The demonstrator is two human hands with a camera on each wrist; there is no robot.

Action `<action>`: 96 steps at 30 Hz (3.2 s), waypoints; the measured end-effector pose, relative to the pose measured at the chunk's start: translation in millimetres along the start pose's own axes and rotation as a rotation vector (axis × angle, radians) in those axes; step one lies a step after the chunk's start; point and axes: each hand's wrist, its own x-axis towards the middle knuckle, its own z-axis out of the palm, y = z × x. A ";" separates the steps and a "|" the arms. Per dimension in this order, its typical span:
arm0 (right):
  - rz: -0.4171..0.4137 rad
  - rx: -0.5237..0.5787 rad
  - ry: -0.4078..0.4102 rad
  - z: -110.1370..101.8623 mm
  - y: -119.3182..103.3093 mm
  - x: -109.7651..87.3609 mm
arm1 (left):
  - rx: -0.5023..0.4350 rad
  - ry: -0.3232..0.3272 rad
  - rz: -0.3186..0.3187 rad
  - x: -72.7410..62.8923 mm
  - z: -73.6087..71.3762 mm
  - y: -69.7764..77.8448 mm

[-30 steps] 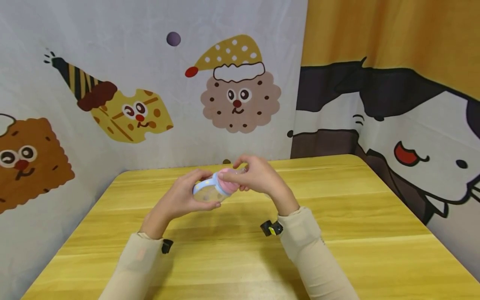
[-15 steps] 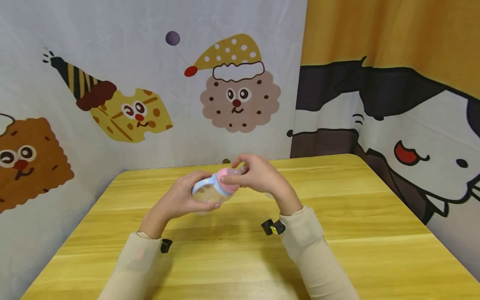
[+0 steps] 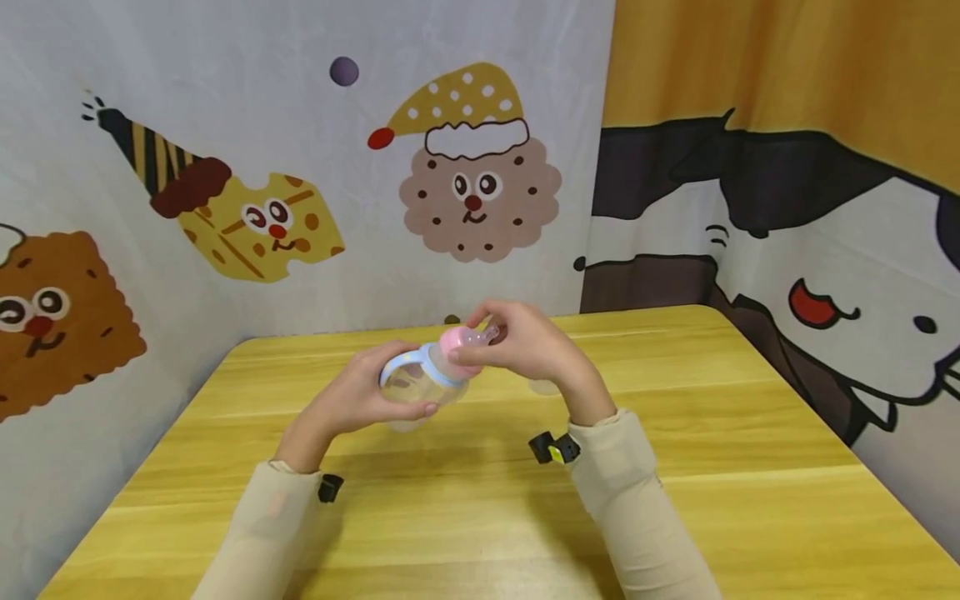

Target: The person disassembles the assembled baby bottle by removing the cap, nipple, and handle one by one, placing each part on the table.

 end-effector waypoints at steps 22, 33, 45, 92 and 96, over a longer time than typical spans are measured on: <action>-0.124 -0.005 -0.005 -9.4 -1.9 -5.2 | -0.013 -0.047 -0.039 0.4 0.2 -4.2; -0.100 -0.021 0.061 -14.5 -5.0 -7.8 | -0.019 -0.079 -0.077 -0.4 2.5 -11.1; -0.065 -0.017 0.171 -18.0 -6.4 -9.5 | 0.008 -0.088 -0.101 -0.4 2.1 -13.5; 0.166 -0.144 0.005 -27.7 35.0 -2.3 | 0.075 -0.072 -0.115 -0.9 -5.9 -15.5; 0.169 -0.155 -0.016 -27.9 37.0 -3.6 | 0.072 -0.073 -0.118 -1.3 -5.5 -15.6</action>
